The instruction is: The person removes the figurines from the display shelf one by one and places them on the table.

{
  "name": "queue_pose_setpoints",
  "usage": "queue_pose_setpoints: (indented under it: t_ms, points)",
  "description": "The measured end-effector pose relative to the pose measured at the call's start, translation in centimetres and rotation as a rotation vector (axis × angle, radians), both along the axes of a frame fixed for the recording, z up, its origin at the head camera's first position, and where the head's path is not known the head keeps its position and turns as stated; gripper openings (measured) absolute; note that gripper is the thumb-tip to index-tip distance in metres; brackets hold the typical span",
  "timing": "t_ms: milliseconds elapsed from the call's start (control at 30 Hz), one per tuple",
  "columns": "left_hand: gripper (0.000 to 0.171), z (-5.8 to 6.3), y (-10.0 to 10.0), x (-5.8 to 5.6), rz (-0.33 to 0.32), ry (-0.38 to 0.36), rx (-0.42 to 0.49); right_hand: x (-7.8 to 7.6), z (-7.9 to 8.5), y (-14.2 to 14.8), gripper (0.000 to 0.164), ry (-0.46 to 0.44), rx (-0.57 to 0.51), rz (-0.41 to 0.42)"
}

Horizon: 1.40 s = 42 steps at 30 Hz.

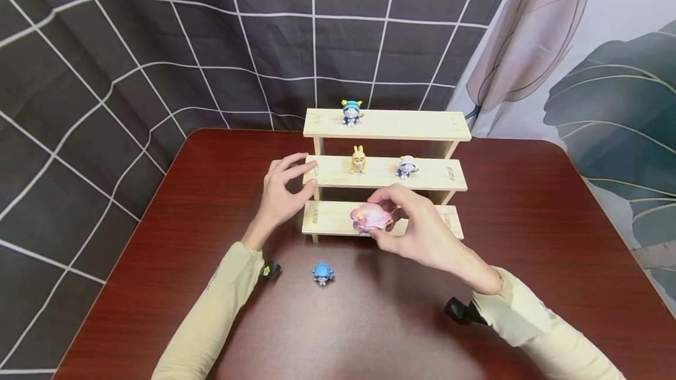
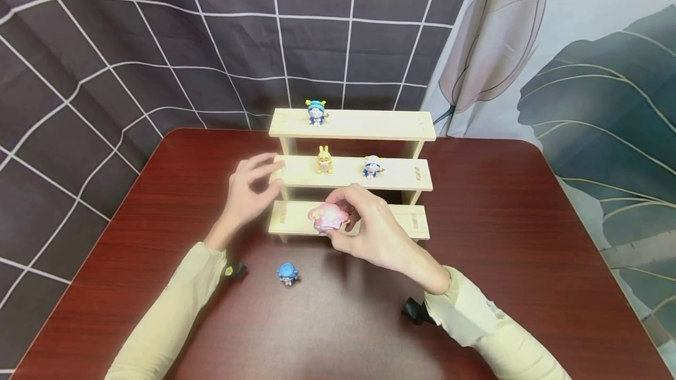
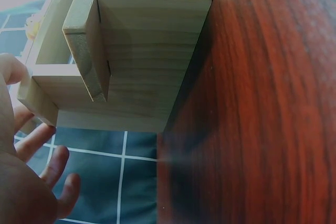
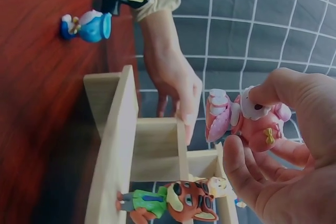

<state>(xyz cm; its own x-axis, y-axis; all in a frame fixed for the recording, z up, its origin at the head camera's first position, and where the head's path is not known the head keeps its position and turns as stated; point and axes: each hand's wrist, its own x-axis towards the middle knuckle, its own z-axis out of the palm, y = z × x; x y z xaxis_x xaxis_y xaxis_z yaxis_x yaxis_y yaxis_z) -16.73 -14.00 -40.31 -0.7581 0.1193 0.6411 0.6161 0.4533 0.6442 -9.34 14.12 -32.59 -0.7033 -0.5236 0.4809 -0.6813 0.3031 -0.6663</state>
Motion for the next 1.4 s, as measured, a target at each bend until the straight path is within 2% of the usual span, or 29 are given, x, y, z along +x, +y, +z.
queue_pose_setpoints:
  t_ms: [667,900,1267,1400]
  points:
    - [0.034,-0.5,-0.4,-0.1,0.013,-0.002,-0.001,1.4,-1.8,-0.7,0.044,-0.056,-0.030,0.058]
    - [0.034,-0.6,-0.3,-0.1,0.006,0.003,0.002,2.1,-2.6,-0.6,0.045,-0.079,-0.008,0.051]
    - [0.034,-0.6,-0.1,-0.2,0.009,-0.002,-0.004,2.6,-3.5,-0.8,0.045,-0.018,0.003,0.042]
    - [0.034,-0.4,-0.1,-0.2,0.007,0.005,-0.001,2.7,-3.8,-0.8,0.044,-0.021,-0.006,0.053]
